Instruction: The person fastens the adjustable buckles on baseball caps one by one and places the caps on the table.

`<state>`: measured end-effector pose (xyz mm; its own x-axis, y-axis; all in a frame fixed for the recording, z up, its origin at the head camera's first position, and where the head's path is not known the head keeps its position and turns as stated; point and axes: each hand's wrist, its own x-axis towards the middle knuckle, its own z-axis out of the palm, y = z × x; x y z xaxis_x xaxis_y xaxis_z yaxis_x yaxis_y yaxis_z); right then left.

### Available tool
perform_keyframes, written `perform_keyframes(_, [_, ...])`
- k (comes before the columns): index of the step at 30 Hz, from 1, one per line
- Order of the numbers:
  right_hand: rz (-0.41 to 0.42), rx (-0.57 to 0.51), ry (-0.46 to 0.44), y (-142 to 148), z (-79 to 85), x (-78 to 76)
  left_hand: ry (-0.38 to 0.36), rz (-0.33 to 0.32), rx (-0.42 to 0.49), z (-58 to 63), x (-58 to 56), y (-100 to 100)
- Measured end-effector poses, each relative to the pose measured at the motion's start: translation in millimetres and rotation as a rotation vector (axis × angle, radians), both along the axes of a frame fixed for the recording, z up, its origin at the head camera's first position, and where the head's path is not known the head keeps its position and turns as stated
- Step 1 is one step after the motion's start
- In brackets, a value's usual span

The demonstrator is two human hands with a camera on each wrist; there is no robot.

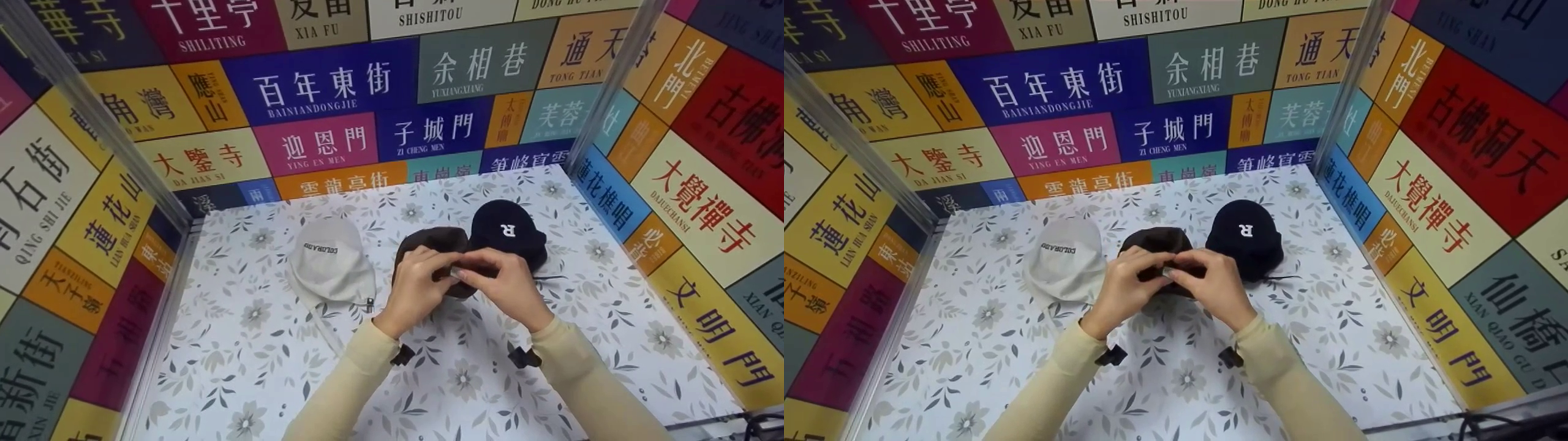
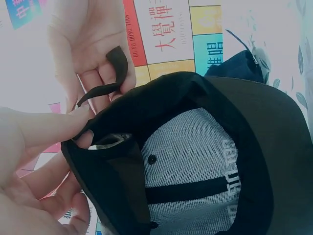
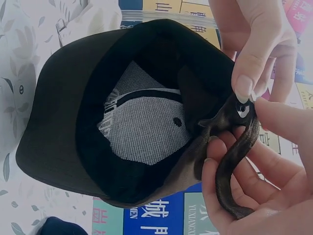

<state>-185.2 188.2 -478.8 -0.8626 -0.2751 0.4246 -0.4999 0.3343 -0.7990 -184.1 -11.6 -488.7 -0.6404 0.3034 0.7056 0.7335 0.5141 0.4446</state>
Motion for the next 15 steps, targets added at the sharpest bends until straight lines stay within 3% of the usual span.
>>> perform_keyframes(5, [-0.038,0.028,0.019,4.6,-12.9,-4.8,-0.057,-0.030,0.026,1.5,3.6,3.1])
perform_keyframes(15, [-0.033,0.019,0.056,3.6,-14.0,-3.1,-0.140,-0.061,0.056,6.2,5.2,0.6])
